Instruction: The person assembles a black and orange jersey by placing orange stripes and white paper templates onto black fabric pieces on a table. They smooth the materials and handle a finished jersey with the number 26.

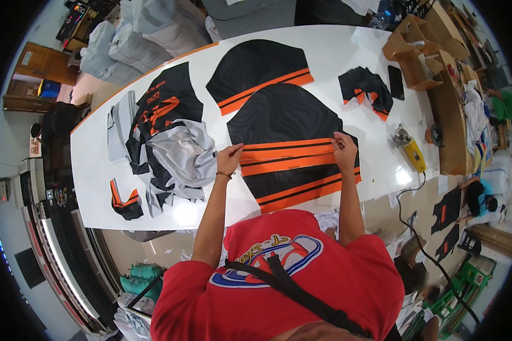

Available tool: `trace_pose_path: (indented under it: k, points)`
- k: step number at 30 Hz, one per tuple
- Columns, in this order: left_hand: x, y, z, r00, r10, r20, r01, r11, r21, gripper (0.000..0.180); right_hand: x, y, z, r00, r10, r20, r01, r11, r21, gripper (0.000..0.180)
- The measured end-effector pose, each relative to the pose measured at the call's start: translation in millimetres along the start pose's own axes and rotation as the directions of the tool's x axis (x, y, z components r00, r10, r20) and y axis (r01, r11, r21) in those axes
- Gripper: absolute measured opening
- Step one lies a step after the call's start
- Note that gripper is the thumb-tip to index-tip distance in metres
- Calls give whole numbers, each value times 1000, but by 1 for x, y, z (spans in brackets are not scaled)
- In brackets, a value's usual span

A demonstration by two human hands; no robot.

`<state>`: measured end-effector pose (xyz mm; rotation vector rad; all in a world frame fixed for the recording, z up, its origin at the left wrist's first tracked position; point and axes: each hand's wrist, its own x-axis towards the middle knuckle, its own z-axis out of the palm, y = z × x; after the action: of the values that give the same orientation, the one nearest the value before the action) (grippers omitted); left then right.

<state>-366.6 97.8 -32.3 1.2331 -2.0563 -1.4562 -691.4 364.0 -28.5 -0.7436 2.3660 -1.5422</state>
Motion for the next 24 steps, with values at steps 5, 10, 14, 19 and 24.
trace_pose_path:
  k: [5,10,14,19,24]
  points:
    - [-20,12,3,998,-1,-65,4,999,51,21,-13,-14,-13,997,58,-44,-61,996,-60,33]
    - [-34,6,-3,995,-73,-66,80,991,110,20,-20,-15,-18,992,108,-59,-114,986,-121,37]
    - [-39,12,-6,995,-88,-53,97,979,181,20,-18,-3,-23,987,157,-41,-162,976,-147,37]
    - [-41,3,-6,994,-97,-43,101,989,111,20,-15,2,-25,985,172,-9,-171,975,-141,38]
    - [-47,4,-6,998,-58,12,56,991,117,19,-13,-2,-28,990,137,23,-130,974,-185,37]
